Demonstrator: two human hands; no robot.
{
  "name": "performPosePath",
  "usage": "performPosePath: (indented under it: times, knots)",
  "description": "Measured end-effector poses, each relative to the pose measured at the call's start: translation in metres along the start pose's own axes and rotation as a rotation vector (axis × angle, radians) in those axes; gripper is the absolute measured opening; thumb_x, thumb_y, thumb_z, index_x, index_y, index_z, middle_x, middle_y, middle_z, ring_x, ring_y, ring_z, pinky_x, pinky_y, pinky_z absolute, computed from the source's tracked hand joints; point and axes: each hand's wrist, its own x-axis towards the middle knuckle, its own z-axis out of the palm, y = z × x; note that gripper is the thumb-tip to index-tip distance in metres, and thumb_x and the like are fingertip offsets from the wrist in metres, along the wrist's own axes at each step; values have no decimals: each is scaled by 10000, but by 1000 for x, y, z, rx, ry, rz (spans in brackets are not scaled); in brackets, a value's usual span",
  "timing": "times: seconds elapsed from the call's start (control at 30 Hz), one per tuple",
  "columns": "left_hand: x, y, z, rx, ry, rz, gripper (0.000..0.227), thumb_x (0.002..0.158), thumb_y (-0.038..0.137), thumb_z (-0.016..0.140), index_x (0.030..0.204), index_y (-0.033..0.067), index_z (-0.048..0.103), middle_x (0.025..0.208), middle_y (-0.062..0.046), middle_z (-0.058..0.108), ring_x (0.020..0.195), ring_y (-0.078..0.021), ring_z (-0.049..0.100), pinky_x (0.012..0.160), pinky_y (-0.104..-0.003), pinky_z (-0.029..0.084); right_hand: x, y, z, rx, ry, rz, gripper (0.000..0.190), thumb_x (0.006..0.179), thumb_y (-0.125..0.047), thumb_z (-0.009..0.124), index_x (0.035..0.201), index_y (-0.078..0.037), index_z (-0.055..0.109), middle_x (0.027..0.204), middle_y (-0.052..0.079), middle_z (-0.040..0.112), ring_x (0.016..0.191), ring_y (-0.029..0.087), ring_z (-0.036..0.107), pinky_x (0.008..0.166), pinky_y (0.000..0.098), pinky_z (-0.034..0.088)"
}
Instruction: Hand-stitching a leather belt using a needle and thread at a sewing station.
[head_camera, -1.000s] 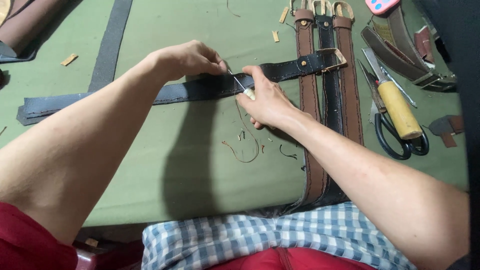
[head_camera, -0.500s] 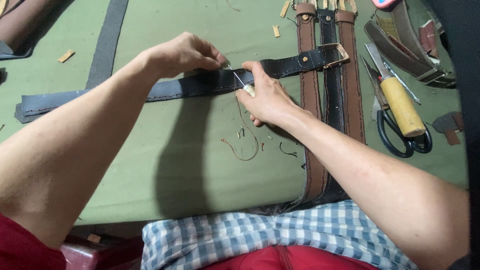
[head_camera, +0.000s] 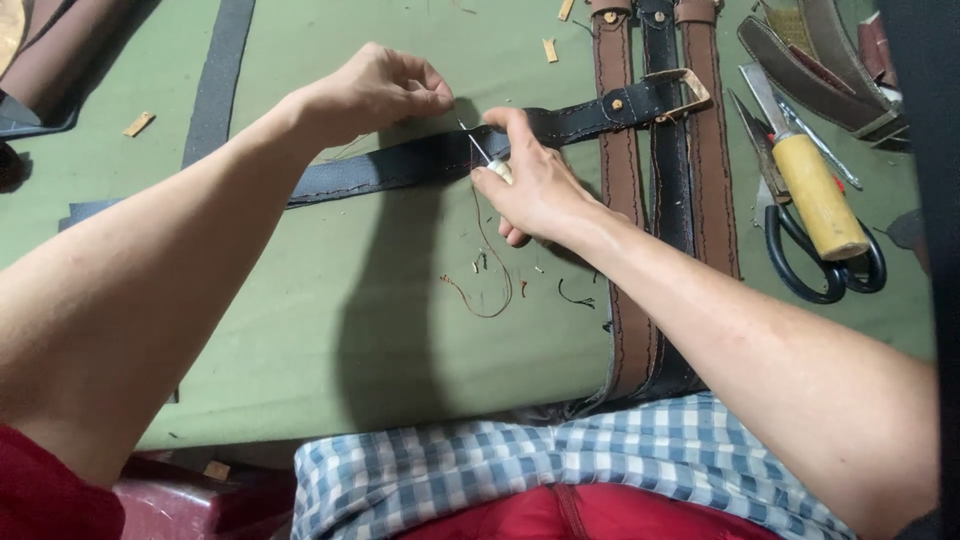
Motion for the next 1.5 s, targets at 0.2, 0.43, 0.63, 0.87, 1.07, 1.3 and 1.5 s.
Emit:
performPosePath:
  times: [0.2, 0.43, 0.63, 0.87, 1.07, 1.3, 1.5]
  knots:
    - [10, 14, 7, 28, 3, -11, 105, 937, 260, 795, 991, 171, 786, 907, 72, 762, 813, -23, 634, 767, -158, 503, 7, 8, 1, 45, -4, -36, 567, 1026, -175, 516, 1532, -189, 261, 817, 115, 726, 560, 188, 701, 556, 324, 673]
    - [27, 4, 5, 143, 4, -59, 132, 886, 282, 830, 971, 181, 821, 872, 53, 763, 775, -38, 620, 732, -202, 510, 12, 13, 2, 16, 13, -2, 528, 1025, -218, 518, 1508, -223, 304, 779, 81, 724, 528, 162, 672, 428, 285, 564]
    - [-3, 13, -7, 309, -33, -227, 247, 862, 335, 805, 979, 117, 818, 738, -18, 590, 694, -148, 475, 613, -298, 385, 13, 11, 4, 4, 36, 21, 489, 995, -251, 533, 1448, -252, 348, 817, 62, 739, 535, 158, 686, 440, 282, 579]
    - [-15, -14, 6, -308, 86, -187, 149, 959, 146, 749, 850, 77, 675, 788, -20, 670, 644, -75, 552, 515, -184, 390, 8, 8, 5, -12, 41, 11, 490, 984, -250, 515, 1445, -235, 353, 714, 62, 718, 529, 170, 683, 521, 307, 611]
    - [-19, -5, 28, -478, 237, -144, 81, 920, 111, 700, 853, 119, 655, 716, -23, 648, 542, -64, 536, 449, -197, 422, 12, 10, 8, -3, 61, -2, 484, 974, -229, 500, 1434, -220, 351, 710, 68, 703, 506, 189, 674, 559, 331, 629]
    - [-42, 11, 54, -359, 237, -26, 136, 850, 163, 856, 884, 126, 729, 808, -21, 757, 660, -71, 645, 611, -209, 532, 9, 6, 11, 44, 95, 25, 481, 1004, -203, 522, 1455, -193, 354, 694, 96, 682, 499, 190, 639, 534, 331, 603]
    - [-29, -6, 68, -192, 378, -92, 221, 696, 353, 907, 890, 282, 831, 712, -1, 708, 679, -92, 657, 637, -247, 548, 22, 28, 16, 150, 132, -192, 462, 971, -142, 558, 1408, -67, 429, 768, 122, 682, 476, 185, 704, 442, 269, 622]
